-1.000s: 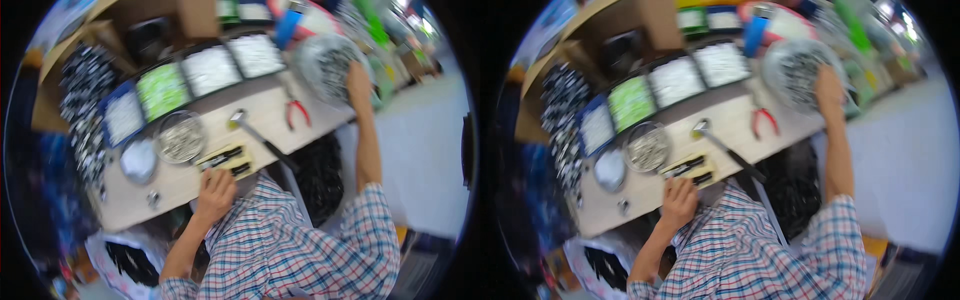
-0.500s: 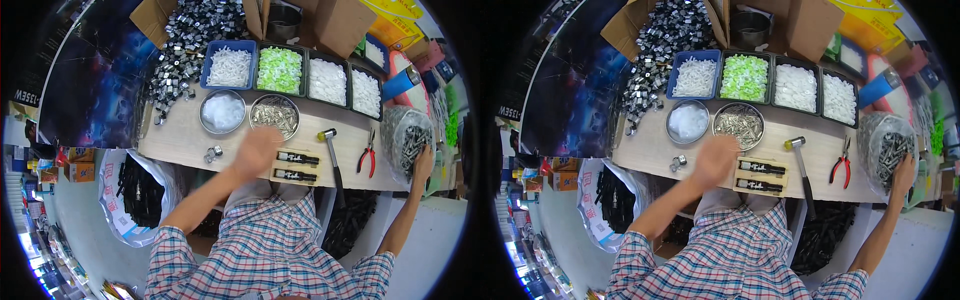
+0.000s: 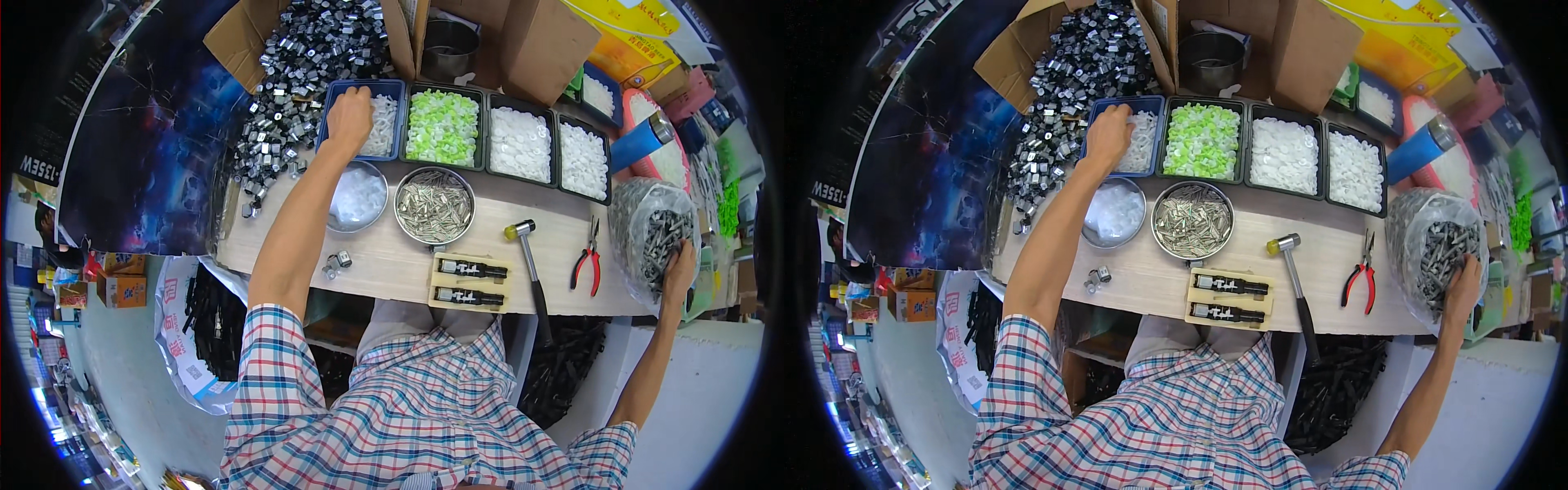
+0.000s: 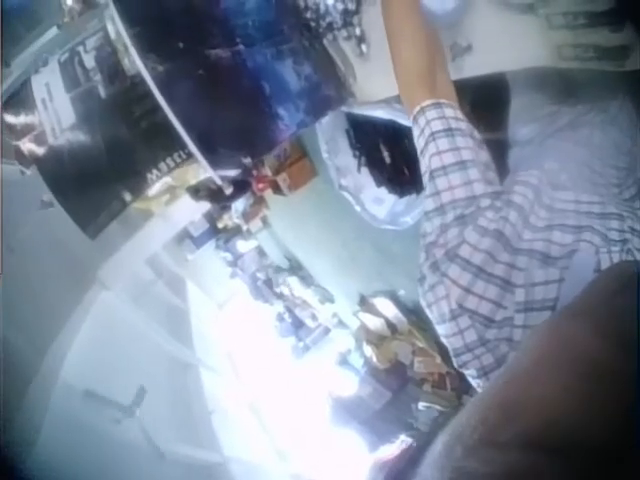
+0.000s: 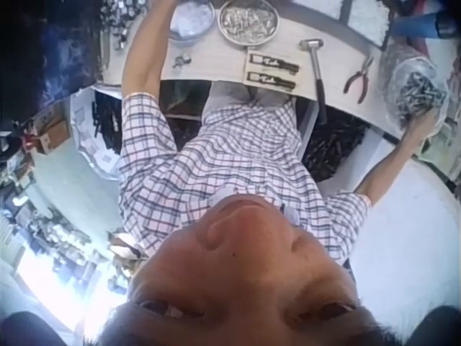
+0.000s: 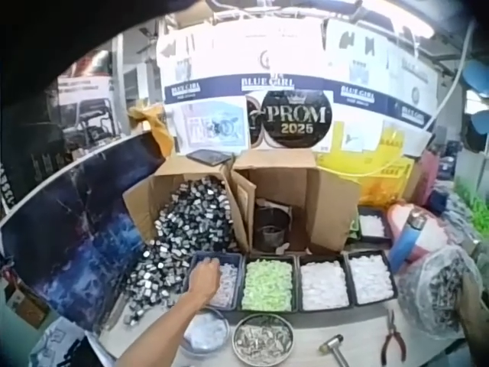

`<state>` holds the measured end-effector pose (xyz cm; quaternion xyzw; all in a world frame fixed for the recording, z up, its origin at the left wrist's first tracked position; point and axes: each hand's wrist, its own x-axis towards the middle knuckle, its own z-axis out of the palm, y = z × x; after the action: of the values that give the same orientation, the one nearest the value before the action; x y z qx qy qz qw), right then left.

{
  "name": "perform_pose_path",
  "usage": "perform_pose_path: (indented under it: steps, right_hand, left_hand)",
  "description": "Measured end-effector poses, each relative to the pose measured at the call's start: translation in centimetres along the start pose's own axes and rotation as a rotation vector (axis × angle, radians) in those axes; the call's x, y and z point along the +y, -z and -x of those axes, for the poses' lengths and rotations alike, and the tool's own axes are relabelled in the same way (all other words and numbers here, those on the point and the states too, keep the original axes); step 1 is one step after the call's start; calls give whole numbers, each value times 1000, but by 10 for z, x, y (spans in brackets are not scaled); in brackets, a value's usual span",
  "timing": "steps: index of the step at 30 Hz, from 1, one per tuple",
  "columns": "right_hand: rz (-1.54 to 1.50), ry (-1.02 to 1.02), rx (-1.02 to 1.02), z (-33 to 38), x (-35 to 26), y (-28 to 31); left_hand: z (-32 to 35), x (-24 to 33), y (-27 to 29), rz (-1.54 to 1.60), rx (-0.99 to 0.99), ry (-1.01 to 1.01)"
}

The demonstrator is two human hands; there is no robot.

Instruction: Assembling small industrial or toy parts on a workbench using a jig and manual tools.

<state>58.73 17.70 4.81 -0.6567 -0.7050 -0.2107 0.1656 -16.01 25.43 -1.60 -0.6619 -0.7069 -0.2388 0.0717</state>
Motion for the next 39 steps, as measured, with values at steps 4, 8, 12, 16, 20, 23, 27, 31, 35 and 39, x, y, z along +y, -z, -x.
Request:
perform_pose_path:
  steps: [4,8,12,16,20,23,27,31,35,39]
  right_hand:
    - [-11,7,67,1,-13,7]
    - [-29,-14,53,4,-38,23]
    - [-77,17,107,9,-56,36]
    - [-191,-30,187,24,-98,50]
    - [-727,-65,-53,66,-213,76]
    - [-934,-94,-190,93,-276,66]
    - [-1189,-324,-320,129,-323,48]
    - [-1246,-275,-333,136,-354,53]
    - [-1219,-273,-327,130,-351,49]
    - [-1127,-349,-291,126,-351,37]
  left_hand:
    - [-1,-8,7,10,-133,-53]
    - [15,0,11,61,-30,-115]
    - [12,2,14,-7,-70,-174]
    - [11,0,17,6,-110,-191]
    - [18,-7,18,83,7,-276]
    - [17,-10,17,197,110,-242]
    - [17,-8,20,397,136,43]
    - [24,-6,31,623,168,220]
    - [56,29,62,853,193,277]
    - [163,89,74,1055,-45,465]
